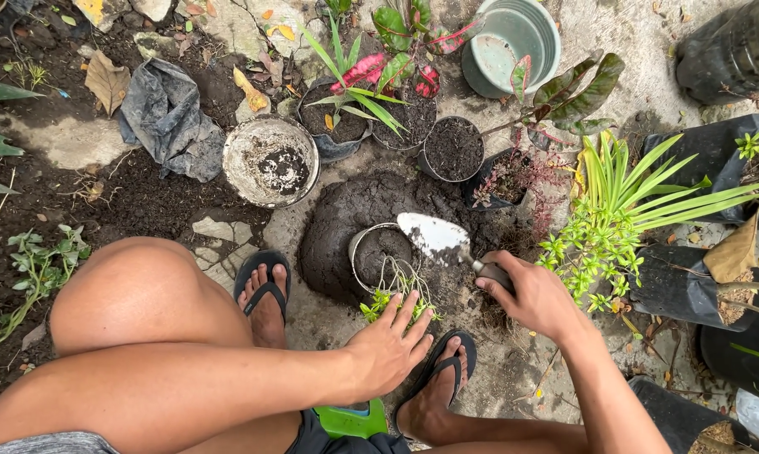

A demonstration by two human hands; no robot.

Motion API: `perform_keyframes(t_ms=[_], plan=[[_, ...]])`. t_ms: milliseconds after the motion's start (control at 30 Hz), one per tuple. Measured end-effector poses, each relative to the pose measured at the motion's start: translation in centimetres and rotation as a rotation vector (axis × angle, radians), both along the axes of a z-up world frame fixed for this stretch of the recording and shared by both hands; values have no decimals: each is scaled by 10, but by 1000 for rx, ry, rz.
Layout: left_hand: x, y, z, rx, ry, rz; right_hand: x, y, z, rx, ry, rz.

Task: The person plants a small green plant into a soil bed by hand and using a trowel to dig and pack the soil.

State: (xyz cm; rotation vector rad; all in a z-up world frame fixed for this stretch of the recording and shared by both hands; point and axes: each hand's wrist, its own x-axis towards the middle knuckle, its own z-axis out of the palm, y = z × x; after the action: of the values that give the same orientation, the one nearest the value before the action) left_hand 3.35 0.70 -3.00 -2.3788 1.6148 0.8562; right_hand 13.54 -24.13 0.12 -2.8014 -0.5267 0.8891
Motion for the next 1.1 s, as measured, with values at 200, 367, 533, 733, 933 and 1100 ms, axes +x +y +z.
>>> perform_keyframes(t_ms=[200, 367, 533, 733, 933, 1100], plan=[[3, 4, 9, 30, 8, -35, 11, 5, -11, 35, 73, 56], [3, 3, 11, 29, 42, -31, 14, 18, -14, 25, 126, 63], [2, 3, 6, 4, 15, -20, 14, 25, -20, -13, 239, -24], [4, 0, 3, -10, 12, 2, 6, 25, -32, -20, 212, -30], [0, -3, -6, -40, 2, 20, 7, 45, -9, -54, 280, -101], [-1, -2, -3, -11, -12, -23, 28, 48, 25, -175, 467, -166]])
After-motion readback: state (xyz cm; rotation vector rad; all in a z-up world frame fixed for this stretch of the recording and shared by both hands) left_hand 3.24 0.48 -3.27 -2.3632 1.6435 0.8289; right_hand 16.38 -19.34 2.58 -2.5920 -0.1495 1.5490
